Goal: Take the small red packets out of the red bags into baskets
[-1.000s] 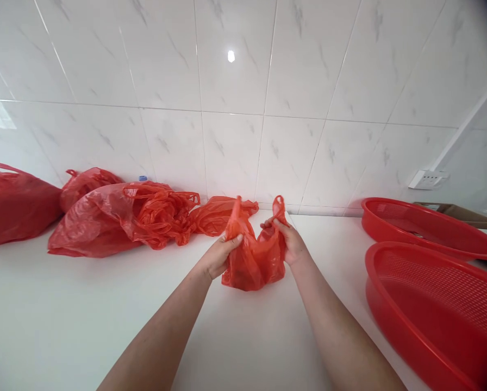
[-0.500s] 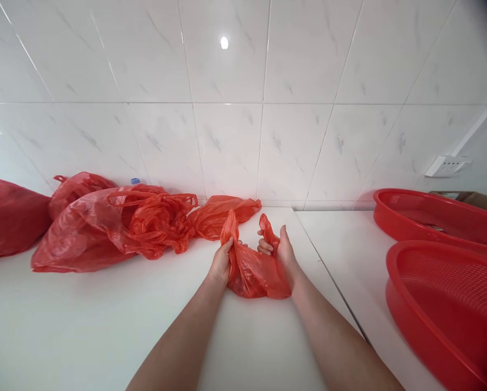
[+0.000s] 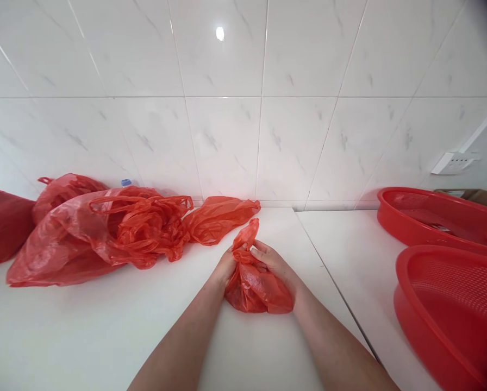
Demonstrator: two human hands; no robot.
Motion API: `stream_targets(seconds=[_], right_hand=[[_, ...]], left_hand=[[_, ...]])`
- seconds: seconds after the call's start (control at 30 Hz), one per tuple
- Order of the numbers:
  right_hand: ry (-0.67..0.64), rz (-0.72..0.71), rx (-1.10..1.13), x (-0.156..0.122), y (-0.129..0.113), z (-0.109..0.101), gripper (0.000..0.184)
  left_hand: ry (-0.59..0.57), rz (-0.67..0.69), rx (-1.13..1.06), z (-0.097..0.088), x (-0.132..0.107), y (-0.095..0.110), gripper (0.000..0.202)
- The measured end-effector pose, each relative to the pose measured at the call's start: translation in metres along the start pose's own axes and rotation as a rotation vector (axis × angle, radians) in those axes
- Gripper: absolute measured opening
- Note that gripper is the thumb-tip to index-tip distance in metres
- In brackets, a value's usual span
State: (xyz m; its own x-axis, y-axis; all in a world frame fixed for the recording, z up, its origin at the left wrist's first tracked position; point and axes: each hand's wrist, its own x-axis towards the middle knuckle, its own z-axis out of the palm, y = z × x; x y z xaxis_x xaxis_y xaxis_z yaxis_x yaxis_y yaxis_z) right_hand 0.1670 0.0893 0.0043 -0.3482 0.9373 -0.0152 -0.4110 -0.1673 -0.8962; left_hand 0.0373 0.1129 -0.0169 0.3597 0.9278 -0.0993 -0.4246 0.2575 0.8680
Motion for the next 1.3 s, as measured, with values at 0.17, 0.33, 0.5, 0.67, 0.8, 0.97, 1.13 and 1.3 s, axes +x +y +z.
stream_targets(seconds=[0.17, 0.33, 0.5, 0.67, 0.8, 0.97, 1.13, 1.3], right_hand=[[0.101, 0.037, 0.107, 0.013, 0.008, -0.013, 0.037], [0.216, 0.022, 0.088, 0.02, 0.012, -0.021, 0.041], [0.214, -0.049, -0.136, 0.019, 0.014, -0.019, 0.033], [0.058, -0.071, 0.143, 0.002, 0.006, -0.012, 0.03], [-0.013, -0.034, 0.289, -0.002, 0.004, -0.013, 0.043], [0.058, -0.069, 0.077, 0.005, 0.013, -0.021, 0.024], [0.278, -0.154, -0.319, 0.01, 0.019, -0.023, 0.032], [0.568, -0.245, -0.661, 0.012, 0.023, -0.022, 0.016]], left_hand=[[0.019, 0.061, 0.11, 0.01, -0.001, -0.004, 0.022], [0.089, 0.263, 0.201, 0.01, -0.009, 0.0, 0.064], [0.098, 0.268, 0.271, 0.007, -0.013, 0.004, 0.05], [0.039, 0.199, 0.191, 0.011, -0.014, 0.004, 0.045], [0.037, 0.18, 0.207, 0.009, -0.011, 0.003, 0.042], [0.16, 0.244, 0.287, 0.0, -0.007, 0.0, 0.042], [0.234, 0.316, 0.42, 0.002, -0.014, 0.002, 0.036], [0.229, 0.397, 0.585, 0.01, -0.02, 0.002, 0.023]])
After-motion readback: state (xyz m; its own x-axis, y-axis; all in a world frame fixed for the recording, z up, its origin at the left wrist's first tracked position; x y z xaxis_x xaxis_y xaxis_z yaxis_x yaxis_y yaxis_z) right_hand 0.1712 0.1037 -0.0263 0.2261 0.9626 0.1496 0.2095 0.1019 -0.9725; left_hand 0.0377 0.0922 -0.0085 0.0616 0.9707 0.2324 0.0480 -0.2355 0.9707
